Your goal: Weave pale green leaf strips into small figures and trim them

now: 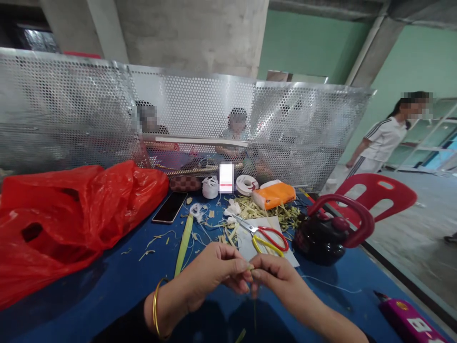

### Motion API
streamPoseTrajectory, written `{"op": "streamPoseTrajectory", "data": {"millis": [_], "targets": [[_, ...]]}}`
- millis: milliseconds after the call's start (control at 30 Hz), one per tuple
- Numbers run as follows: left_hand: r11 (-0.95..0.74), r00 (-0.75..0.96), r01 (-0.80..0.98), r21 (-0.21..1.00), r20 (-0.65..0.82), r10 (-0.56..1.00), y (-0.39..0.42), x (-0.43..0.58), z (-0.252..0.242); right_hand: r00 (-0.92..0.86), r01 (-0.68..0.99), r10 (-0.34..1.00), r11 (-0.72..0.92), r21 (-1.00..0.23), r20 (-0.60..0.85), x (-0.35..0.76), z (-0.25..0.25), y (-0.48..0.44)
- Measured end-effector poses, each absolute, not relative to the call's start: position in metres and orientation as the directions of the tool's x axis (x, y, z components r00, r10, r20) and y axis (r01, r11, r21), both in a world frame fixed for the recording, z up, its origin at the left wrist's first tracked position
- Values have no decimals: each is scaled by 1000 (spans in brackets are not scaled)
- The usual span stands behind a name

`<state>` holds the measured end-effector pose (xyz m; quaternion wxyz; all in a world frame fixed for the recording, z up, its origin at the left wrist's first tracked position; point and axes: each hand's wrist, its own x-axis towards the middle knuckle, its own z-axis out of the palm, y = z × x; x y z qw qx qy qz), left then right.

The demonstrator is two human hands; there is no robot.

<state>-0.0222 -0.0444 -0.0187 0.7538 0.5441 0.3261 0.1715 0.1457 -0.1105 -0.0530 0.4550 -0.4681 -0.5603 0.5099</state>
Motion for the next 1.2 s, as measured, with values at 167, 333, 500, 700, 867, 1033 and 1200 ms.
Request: {"op": "streamPoseTrajectory", "data": {"millis": [167, 333, 500, 700, 867, 1033, 1200], "targets": [[384, 703, 133, 914, -360, 613, -40, -17, -29, 17, 104, 996, -93, -990, -91, 161, -67, -107], [386, 634, 105, 916, -361, 684, -28, -18, -31, 34, 464, 996, 55, -884, 80, 183, -56, -105], [366, 473, 50, 929, -345, 811, -17, -19, -39, -137, 776, 990, 135, -616, 45, 203, -48, -111], [258, 492, 77, 963, -262, 831, -21, -15, -48, -73, 786, 923, 287, -547, 378, 197, -59, -108], [-34, 567, 125, 992, -44, 822, -36, -11, -47, 162, 549, 913, 232, -803, 375, 176, -69, -108], [-204, 577, 201, 958, 53, 815, -47, -8, -49, 172, 391, 943, 200, -898, 285, 160, -65, -113], [-165, 542, 261, 951, -3, 840, -49, -6, -54, 186, 367, 947, 179, -913, 261, 157, -66, -114]]}}
